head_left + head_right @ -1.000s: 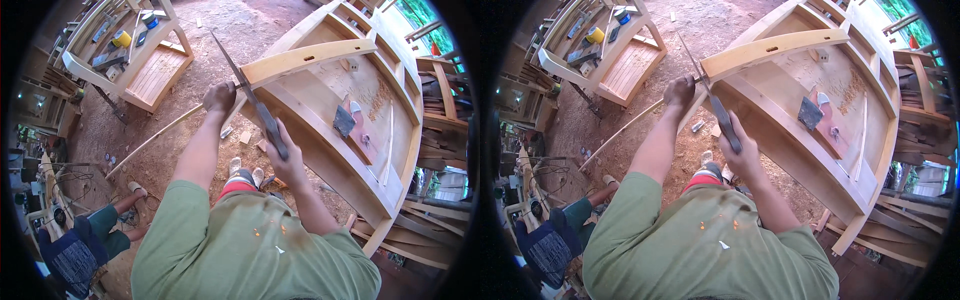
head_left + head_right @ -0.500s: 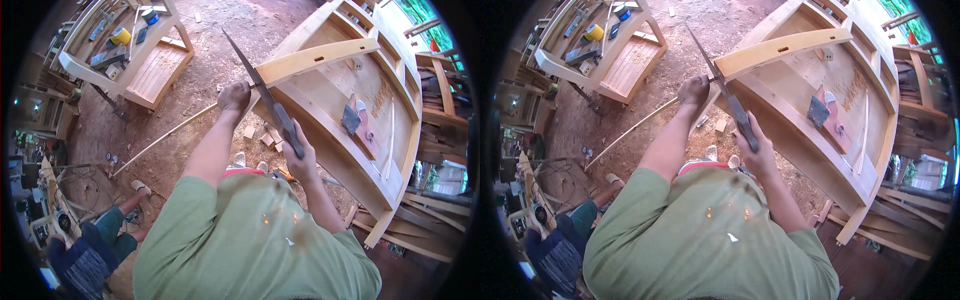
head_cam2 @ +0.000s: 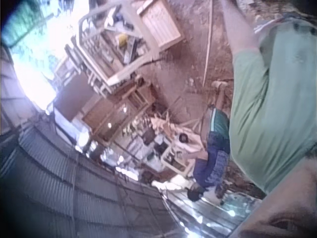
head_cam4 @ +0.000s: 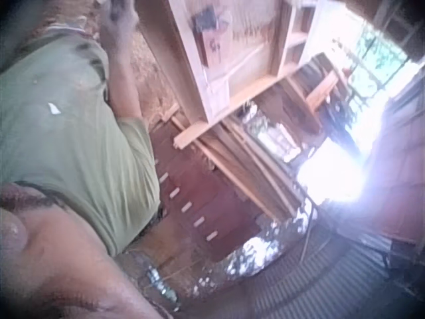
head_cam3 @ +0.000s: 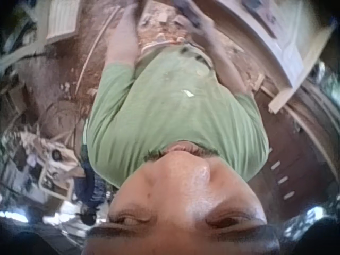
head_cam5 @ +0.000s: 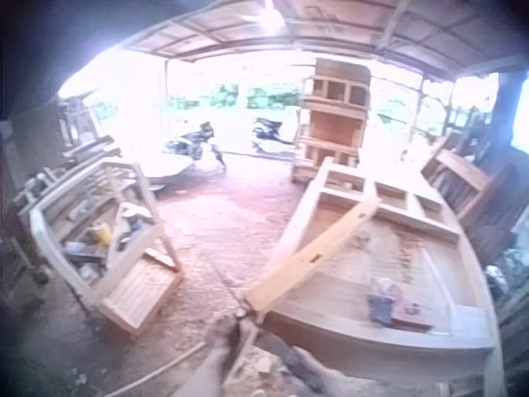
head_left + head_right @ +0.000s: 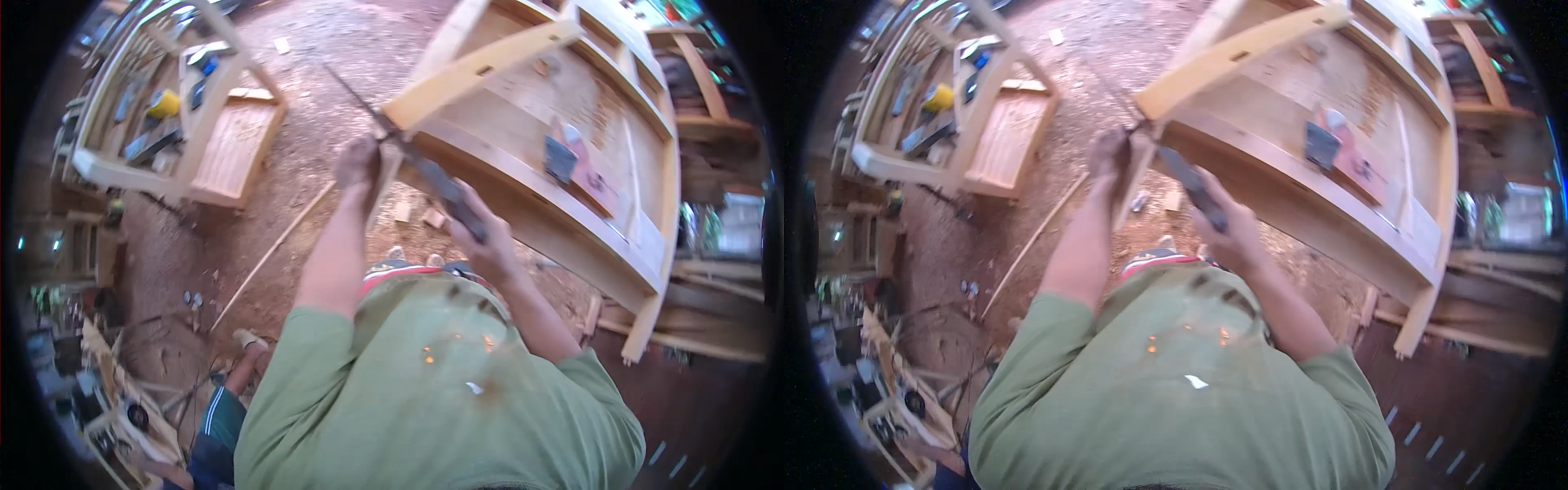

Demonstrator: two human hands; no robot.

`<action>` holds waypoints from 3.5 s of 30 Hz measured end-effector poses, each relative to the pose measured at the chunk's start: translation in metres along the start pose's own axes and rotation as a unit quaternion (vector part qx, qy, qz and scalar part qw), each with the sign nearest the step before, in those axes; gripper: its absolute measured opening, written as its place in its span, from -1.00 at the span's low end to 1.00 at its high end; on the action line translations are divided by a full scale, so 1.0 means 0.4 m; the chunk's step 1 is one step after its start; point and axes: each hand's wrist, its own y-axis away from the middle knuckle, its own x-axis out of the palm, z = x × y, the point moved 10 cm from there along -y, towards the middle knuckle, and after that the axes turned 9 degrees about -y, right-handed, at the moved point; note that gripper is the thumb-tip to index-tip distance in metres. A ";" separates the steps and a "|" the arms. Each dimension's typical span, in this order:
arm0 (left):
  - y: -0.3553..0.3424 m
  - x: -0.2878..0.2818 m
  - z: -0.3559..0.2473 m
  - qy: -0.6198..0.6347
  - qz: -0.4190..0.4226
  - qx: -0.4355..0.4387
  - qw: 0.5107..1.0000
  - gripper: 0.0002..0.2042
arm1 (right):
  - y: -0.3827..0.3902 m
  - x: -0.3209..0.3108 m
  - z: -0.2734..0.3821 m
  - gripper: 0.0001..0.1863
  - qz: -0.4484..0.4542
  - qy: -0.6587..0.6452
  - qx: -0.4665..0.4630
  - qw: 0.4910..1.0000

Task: The person constructs a wooden furniture piece by hand-fitting wooden joints, sawing a piece of wood, and sanding the edges with a sanding block.

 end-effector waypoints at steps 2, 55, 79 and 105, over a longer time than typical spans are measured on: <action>0.002 0.006 0.040 0.112 0.005 -0.071 0.991 -0.49 | 0.080 -0.044 0.014 -0.32 -0.007 0.042 -0.020 0.999; 0.091 -0.163 0.134 0.084 -0.013 -0.106 0.991 -0.76 | 0.762 -1.274 -0.423 -0.63 -0.803 0.105 0.034 0.585; 0.184 -0.130 0.088 0.395 -0.128 0.110 0.903 -0.92 | -0.296 0.214 -0.128 -0.21 0.234 0.136 0.172 0.947; -0.014 -0.378 -0.159 0.305 -0.138 0.352 0.874 -0.60 | -0.128 -0.375 -0.259 -0.64 -0.405 0.067 0.128 0.903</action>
